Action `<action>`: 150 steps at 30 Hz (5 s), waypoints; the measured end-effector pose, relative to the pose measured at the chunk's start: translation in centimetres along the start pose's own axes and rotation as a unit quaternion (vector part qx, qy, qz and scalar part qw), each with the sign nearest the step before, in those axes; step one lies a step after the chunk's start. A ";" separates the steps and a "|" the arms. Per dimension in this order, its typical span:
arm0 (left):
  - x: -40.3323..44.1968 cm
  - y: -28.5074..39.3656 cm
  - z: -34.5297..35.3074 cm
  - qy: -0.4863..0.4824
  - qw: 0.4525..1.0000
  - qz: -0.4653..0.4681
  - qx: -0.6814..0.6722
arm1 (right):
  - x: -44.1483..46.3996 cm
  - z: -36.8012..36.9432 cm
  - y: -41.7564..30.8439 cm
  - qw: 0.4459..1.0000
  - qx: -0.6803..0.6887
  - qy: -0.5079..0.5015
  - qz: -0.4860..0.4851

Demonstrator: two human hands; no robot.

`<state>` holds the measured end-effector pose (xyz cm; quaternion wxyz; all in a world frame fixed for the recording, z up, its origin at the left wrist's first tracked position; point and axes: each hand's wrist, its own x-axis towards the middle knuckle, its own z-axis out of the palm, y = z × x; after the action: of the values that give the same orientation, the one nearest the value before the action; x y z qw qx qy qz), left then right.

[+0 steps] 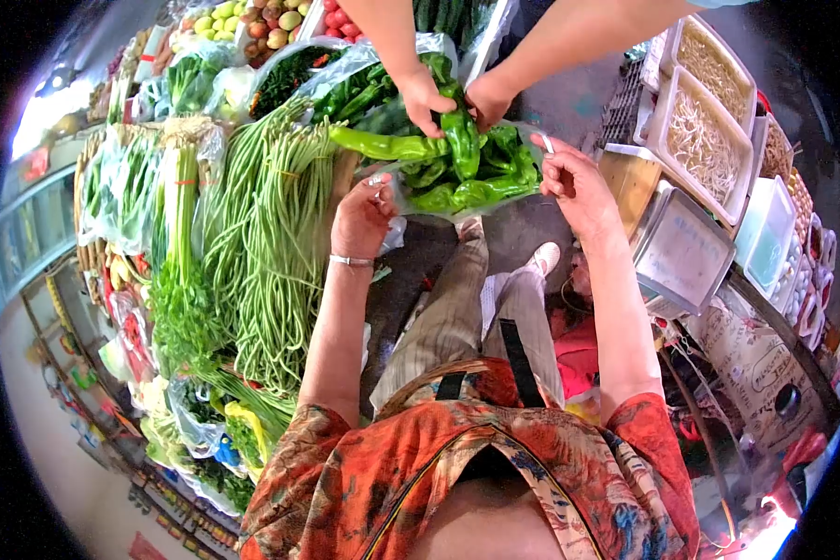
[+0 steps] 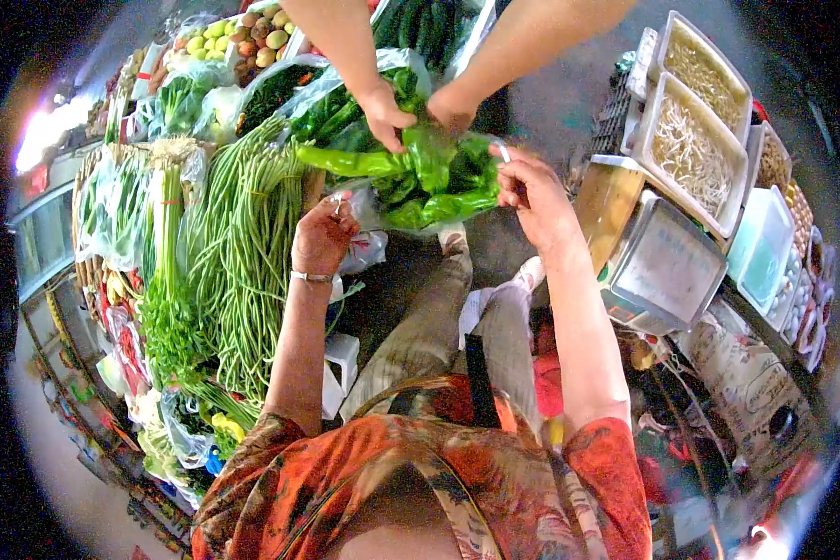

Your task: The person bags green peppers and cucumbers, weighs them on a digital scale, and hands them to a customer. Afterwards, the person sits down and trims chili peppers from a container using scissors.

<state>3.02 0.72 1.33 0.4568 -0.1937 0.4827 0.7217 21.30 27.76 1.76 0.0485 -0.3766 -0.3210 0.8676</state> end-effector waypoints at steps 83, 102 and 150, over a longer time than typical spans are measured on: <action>-23.2 -8.7 30.3 -0.458 0.777 -0.049 0.428 | -33.7 -1.8 -7.9 0.979 -0.094 0.043 -0.175; -15.2 -28.3 39.7 -0.504 0.778 0.022 0.375 | -31.2 -23.0 -5.4 0.909 -0.071 0.242 -0.332; -14.3 -32.5 38.9 -0.476 0.695 0.065 0.536 | -30.0 -30.5 -2.6 0.850 -0.251 0.332 -0.322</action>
<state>44.05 31.73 12.64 0.6037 0.4848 0.5172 0.3647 63.12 35.91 6.39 0.3329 -0.5172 -0.5962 0.5160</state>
